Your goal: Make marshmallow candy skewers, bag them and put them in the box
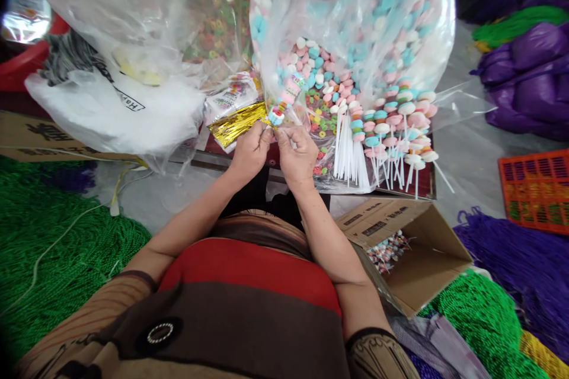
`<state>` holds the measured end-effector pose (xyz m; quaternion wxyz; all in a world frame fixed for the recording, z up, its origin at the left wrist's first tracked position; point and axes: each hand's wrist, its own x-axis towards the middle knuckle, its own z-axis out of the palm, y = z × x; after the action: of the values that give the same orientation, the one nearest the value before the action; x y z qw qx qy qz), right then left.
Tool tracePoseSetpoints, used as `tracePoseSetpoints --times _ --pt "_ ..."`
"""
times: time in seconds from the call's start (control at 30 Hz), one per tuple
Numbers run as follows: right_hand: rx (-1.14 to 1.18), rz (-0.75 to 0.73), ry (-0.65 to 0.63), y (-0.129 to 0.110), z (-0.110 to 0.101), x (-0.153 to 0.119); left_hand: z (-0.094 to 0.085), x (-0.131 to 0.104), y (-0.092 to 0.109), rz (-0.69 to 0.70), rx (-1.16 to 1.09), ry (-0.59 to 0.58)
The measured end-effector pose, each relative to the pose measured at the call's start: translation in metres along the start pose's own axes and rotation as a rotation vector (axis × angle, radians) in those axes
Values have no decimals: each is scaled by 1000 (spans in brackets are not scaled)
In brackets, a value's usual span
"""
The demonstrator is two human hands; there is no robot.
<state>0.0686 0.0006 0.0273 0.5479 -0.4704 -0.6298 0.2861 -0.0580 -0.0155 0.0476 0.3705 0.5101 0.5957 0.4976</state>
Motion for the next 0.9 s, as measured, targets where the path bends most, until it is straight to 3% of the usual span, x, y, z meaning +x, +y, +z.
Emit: tracePoseSetpoints --times 0.17,0.3,0.4,0.5,0.77,0.9 --pt "-74 -76 16 6 1 2 -2 -1 -1 2 9 -49" --pt "-162 -205 14 9 -2 1 0 -4 6 -237 -311 -108" --pt "2 -129 -36 13 -3 -1 0 -5 11 -413 -612 -225" --pt "89 -50 -70 16 -5 -4 0 -8 16 -490 -759 -278" --pt "-259 -315 -50 6 -14 0 2 -13 24 -538 -768 -271" --pt "-363 -326 -19 6 -15 0 2 -14 24 -510 -756 -302"
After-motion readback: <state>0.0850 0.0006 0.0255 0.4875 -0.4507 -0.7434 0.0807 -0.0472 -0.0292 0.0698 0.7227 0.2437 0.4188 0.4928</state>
